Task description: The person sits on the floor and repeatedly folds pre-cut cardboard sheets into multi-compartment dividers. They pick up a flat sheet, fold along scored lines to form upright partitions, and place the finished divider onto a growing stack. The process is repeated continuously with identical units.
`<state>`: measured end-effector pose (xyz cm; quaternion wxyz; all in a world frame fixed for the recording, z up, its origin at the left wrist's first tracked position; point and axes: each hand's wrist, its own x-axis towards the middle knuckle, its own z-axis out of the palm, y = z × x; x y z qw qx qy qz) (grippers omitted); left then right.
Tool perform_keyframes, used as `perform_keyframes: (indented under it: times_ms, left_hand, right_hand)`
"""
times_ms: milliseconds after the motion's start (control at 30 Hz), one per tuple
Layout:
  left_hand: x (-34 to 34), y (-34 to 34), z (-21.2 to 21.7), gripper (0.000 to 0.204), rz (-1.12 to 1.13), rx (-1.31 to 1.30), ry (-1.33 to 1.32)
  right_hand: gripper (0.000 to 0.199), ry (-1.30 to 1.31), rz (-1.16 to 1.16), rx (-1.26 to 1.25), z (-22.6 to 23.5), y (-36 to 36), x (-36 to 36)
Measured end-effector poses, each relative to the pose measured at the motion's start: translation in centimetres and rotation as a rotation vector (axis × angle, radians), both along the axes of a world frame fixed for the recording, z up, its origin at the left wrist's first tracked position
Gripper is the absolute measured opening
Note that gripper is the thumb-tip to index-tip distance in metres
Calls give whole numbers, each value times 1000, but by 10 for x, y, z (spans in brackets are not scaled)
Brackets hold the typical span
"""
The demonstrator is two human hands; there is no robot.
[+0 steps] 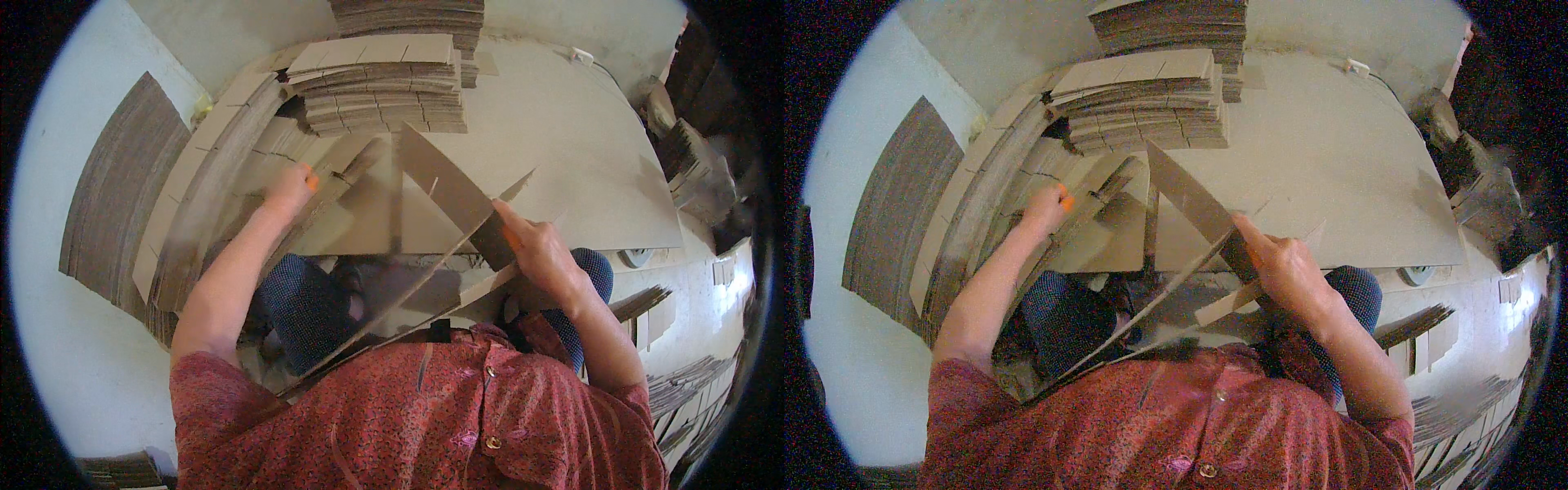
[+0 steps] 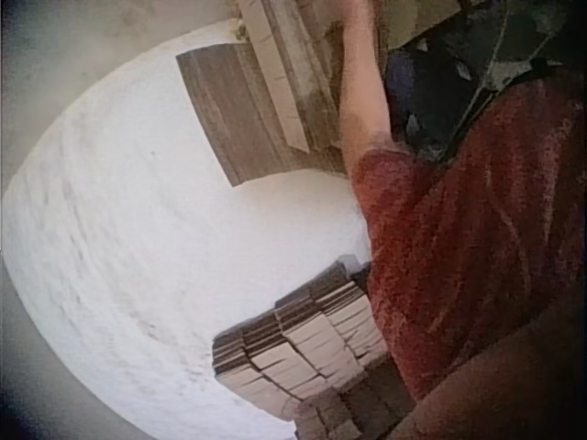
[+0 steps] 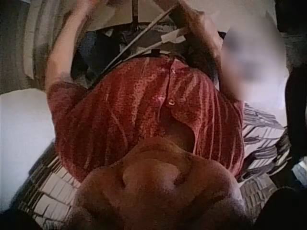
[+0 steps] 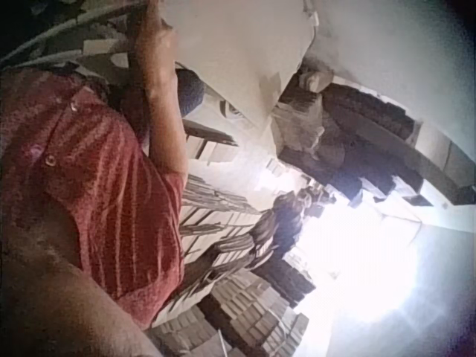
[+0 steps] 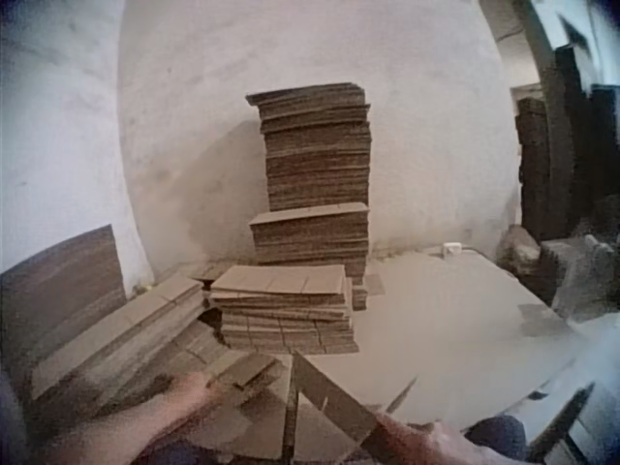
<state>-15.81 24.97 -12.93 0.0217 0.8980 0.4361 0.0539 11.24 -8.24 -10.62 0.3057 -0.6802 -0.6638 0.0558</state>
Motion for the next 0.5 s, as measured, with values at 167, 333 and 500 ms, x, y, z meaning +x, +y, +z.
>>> perform_keyframes:
  times_ms: [167,333,500]
  left_hand:
    - [9,16,37,24,-104,-211,-176]
    - [68,-31,51,24,-240,-334,-332]
    - [110,-92,71,21,-390,-537,-308]
  right_hand:
    - [52,12,36,117,7,-8,-1]
    - [54,-61,50,211,23,-7,0]
    - [51,2,-26,120,18,-9,8]
